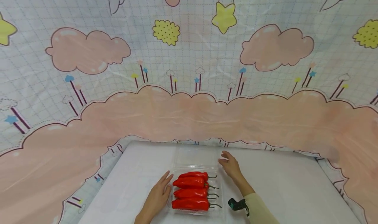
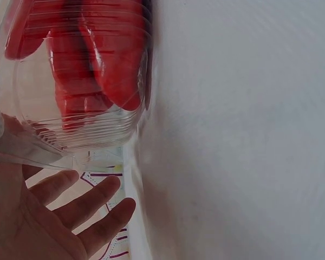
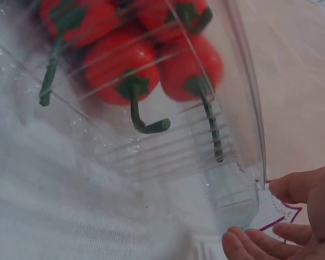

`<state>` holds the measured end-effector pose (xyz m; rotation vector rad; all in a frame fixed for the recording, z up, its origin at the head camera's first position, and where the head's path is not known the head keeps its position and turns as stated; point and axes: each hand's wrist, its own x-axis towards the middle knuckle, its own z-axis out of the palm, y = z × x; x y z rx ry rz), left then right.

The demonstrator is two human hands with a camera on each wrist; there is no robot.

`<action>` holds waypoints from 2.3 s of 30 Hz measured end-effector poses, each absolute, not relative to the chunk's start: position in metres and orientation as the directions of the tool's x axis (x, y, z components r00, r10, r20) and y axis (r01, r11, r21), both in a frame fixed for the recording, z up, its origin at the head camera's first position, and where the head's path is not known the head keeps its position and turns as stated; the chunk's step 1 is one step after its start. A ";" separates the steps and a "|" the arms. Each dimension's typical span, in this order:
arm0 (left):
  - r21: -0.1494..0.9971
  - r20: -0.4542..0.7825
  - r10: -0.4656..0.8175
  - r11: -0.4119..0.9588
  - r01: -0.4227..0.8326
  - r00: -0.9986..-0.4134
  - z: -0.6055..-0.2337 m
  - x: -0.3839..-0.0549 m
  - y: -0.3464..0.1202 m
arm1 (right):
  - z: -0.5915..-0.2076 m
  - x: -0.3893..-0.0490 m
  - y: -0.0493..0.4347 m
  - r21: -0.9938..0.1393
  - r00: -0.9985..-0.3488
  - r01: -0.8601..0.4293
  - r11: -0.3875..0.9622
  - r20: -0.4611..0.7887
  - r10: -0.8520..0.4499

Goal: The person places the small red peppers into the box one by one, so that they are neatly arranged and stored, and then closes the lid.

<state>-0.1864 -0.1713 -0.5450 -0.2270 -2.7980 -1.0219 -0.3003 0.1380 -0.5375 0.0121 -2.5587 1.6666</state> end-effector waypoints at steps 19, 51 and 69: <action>0.612 0.222 0.107 0.759 0.224 -0.969 -0.545 -0.186 -0.169 | -0.549 -0.306 0.141 -0.986 -0.993 0.118 0.118 -0.119 -0.005; 0.613 0.236 0.105 0.755 0.232 -0.966 -0.543 -0.187 -0.173 | -0.542 -0.305 0.139 -0.996 -0.996 0.084 0.019 -0.085 -0.027; 0.621 0.227 0.093 0.753 0.217 -0.970 -0.542 -0.191 -0.170 | -0.530 -0.308 0.141 -0.998 -1.000 0.025 -0.062 -0.024 -0.010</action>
